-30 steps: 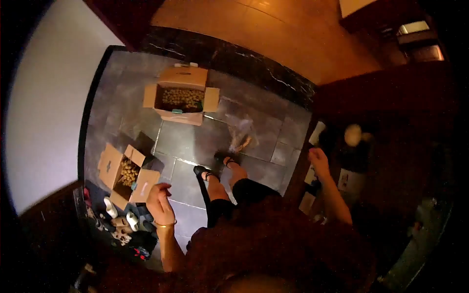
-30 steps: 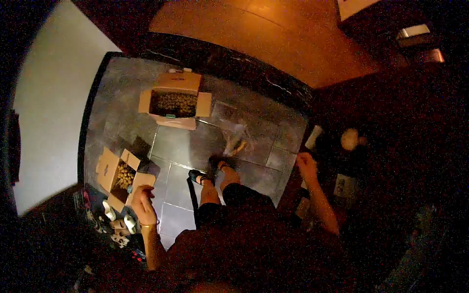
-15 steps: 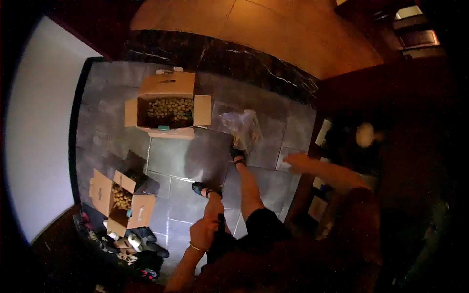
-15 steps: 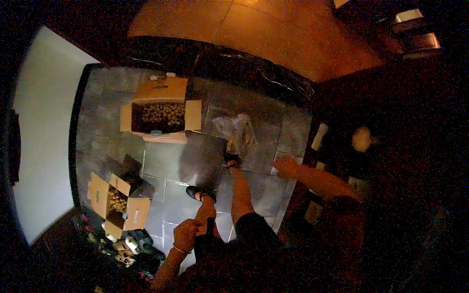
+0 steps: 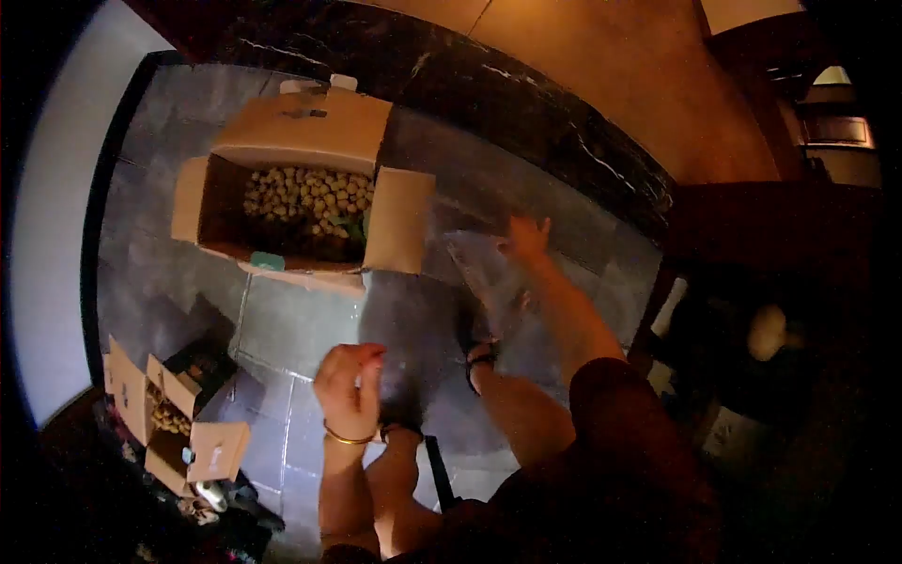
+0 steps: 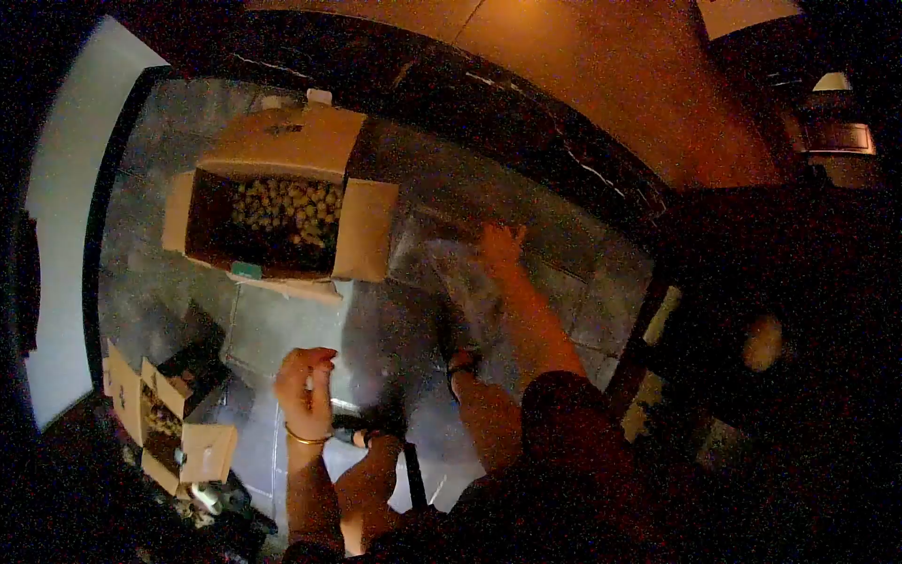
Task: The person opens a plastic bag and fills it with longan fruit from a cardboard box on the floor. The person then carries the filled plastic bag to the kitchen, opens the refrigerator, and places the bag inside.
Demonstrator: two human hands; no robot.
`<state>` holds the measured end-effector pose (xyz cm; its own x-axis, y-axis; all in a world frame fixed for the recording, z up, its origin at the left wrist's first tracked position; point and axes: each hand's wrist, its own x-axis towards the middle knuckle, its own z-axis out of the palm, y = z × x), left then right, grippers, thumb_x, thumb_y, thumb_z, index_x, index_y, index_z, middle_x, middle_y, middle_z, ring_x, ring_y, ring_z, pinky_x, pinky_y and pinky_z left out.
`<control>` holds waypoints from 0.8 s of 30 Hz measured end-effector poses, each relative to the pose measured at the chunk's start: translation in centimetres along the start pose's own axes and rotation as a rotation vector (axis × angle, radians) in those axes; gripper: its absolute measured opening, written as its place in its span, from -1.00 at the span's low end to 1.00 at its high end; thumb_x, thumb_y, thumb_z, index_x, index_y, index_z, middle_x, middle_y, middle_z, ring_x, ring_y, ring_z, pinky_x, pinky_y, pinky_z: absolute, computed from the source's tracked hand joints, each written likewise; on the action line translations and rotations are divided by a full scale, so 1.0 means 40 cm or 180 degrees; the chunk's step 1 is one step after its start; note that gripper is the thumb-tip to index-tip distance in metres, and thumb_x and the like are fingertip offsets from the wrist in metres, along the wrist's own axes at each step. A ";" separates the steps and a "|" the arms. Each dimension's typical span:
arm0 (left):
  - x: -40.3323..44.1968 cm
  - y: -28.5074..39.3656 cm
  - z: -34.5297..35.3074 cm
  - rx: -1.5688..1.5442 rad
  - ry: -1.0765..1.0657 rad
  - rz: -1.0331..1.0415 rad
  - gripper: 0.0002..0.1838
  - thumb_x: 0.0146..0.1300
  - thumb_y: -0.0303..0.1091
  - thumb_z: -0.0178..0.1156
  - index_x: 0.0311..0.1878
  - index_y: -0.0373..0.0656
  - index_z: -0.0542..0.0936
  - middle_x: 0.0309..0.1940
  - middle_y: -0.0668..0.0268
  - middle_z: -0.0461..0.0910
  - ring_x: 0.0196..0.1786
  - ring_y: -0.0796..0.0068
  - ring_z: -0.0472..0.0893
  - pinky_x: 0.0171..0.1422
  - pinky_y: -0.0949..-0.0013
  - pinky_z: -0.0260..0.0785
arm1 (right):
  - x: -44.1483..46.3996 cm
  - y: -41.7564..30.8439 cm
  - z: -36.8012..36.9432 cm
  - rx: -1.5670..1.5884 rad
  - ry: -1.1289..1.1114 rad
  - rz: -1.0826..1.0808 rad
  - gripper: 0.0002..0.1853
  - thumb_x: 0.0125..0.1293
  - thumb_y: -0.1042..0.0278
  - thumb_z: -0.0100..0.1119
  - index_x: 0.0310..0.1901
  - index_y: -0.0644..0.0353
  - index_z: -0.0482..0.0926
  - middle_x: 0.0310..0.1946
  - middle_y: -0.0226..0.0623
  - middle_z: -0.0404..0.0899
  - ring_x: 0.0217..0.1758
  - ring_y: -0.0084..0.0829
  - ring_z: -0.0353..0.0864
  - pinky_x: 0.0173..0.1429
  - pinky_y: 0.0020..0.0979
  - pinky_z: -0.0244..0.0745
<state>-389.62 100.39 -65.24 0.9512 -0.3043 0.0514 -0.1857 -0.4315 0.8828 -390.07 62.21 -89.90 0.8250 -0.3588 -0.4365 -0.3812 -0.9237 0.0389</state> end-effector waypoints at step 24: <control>0.071 -0.201 -0.147 -0.0747 -0.0944 0.0944 -0.39 0.13 -0.22 0.32 0.22 -0.21 0.39 0.15 0.25 0.45 0.20 0.40 0.42 0.28 0.32 0.23 | -0.198 -0.388 -0.304 0.0367 -0.1677 -0.3537 -0.36 0.11 -0.11 0.29 0.16 0.05 0.40 0.12 -0.21 0.44 0.23 -0.26 0.36 0.22 -0.39 0.30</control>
<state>-383.95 107.98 -69.45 0.7478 -0.6292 0.2117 -0.3454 -0.0964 0.9335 -385.61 77.75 -76.12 0.4660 0.7356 -0.4917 0.3627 -0.6657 -0.6521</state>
